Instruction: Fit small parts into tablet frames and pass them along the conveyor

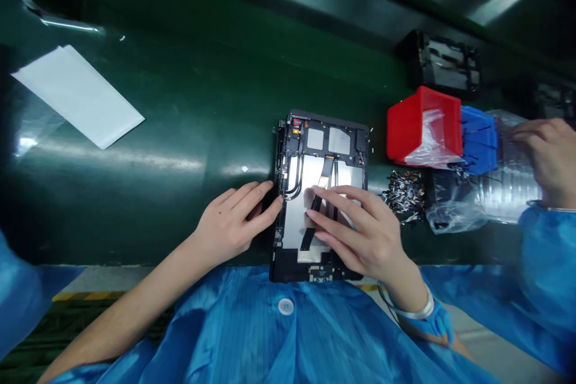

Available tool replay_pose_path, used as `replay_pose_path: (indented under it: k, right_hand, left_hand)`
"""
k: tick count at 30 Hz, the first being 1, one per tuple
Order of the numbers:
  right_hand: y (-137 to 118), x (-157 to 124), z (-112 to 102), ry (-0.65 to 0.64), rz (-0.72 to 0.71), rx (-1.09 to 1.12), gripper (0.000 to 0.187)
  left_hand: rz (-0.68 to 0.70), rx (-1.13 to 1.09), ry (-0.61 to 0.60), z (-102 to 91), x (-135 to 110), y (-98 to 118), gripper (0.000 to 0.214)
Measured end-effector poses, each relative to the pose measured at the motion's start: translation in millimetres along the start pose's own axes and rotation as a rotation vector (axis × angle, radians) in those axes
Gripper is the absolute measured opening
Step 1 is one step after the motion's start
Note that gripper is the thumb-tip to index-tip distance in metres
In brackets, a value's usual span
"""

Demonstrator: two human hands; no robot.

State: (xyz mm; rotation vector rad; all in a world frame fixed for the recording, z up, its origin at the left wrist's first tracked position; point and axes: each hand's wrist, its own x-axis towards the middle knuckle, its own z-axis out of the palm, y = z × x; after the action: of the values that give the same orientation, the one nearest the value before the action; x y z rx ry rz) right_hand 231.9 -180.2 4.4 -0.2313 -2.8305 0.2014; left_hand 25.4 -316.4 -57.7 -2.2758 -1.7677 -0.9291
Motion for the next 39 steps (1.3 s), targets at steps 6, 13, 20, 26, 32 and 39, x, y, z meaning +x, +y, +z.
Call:
replay_pose_path:
  k: [6, 13, 20, 26, 32, 39]
  right_hand:
    - [-0.9, -1.8, 4.7, -0.02, -0.013, -0.035, 0.037]
    - [15.8, 17.9, 0.7, 0.235, 0.218, 0.129, 0.018]
    - [56.5, 75.6, 12.0, -0.028, 0.485, 0.426, 0.004]
    - [55.3, 84.0, 15.2, -0.089, 0.504, 0.547, 0.008]
    - [57.3, 84.0, 15.4, -0.099, 0.53, 0.608, 0.006]
    - [55.9, 85.6, 17.1, -0.122, 0.51, 0.496, 0.009]
  left_hand:
    - [-0.007, -0.027, 0.002, -2.4, -1.0, -0.3, 0.04]
    - [0.017, -0.058, 0.024, -9.5, 10.3, 6.8, 0.032]
    - [0.035, -0.007, -0.12, -7.0, 15.9, 7.2, 0.041]
    - [0.039, -0.017, -0.146, -7.1, 14.2, 4.2, 0.044]
    - [0.036, -0.031, -0.164, -7.9, 14.0, 3.0, 0.046]
    - [0.099, -0.049, -0.224, -11.0, 21.0, 0.3, 0.045]
